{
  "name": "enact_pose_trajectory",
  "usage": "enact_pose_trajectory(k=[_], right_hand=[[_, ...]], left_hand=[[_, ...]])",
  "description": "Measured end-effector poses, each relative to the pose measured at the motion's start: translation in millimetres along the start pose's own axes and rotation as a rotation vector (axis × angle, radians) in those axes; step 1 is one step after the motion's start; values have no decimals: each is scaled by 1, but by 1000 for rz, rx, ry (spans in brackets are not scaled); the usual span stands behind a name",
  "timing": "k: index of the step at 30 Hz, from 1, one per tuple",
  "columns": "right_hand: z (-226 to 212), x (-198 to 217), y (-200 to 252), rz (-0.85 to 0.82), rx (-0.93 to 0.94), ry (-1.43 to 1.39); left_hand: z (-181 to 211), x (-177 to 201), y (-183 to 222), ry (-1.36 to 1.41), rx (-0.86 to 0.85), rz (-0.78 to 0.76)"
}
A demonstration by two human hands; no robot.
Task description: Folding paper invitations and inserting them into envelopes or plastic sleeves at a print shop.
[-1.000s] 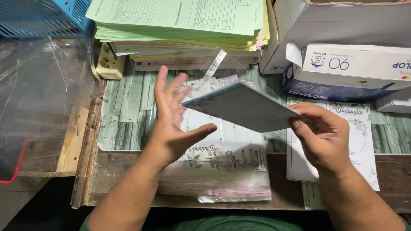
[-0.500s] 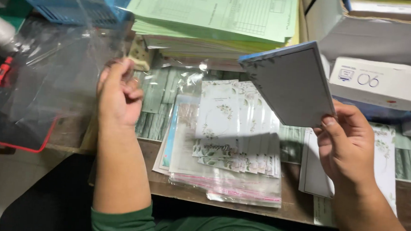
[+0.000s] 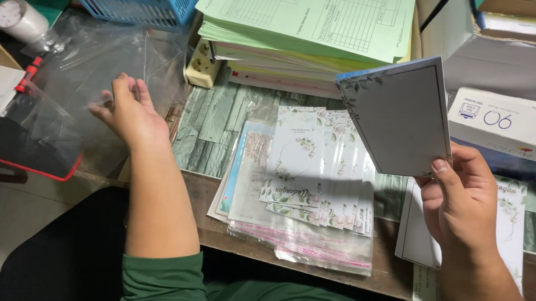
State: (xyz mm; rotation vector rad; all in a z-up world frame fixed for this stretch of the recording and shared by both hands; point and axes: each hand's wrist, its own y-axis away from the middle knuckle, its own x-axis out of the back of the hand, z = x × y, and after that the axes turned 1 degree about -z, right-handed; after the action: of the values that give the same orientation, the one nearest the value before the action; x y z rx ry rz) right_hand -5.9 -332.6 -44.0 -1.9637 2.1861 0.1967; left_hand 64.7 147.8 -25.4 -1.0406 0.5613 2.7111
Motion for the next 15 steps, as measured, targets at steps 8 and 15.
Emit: enact_pose_trajectory(k=[8, 15], right_hand=[[-4, -6, -2, 42, -52, -65], [-4, -11, 0, -25, -37, 11]], left_hand=[[-16, 33, -25, -365, -464, -224], [-10, 8, 86, -735, -827, -975]])
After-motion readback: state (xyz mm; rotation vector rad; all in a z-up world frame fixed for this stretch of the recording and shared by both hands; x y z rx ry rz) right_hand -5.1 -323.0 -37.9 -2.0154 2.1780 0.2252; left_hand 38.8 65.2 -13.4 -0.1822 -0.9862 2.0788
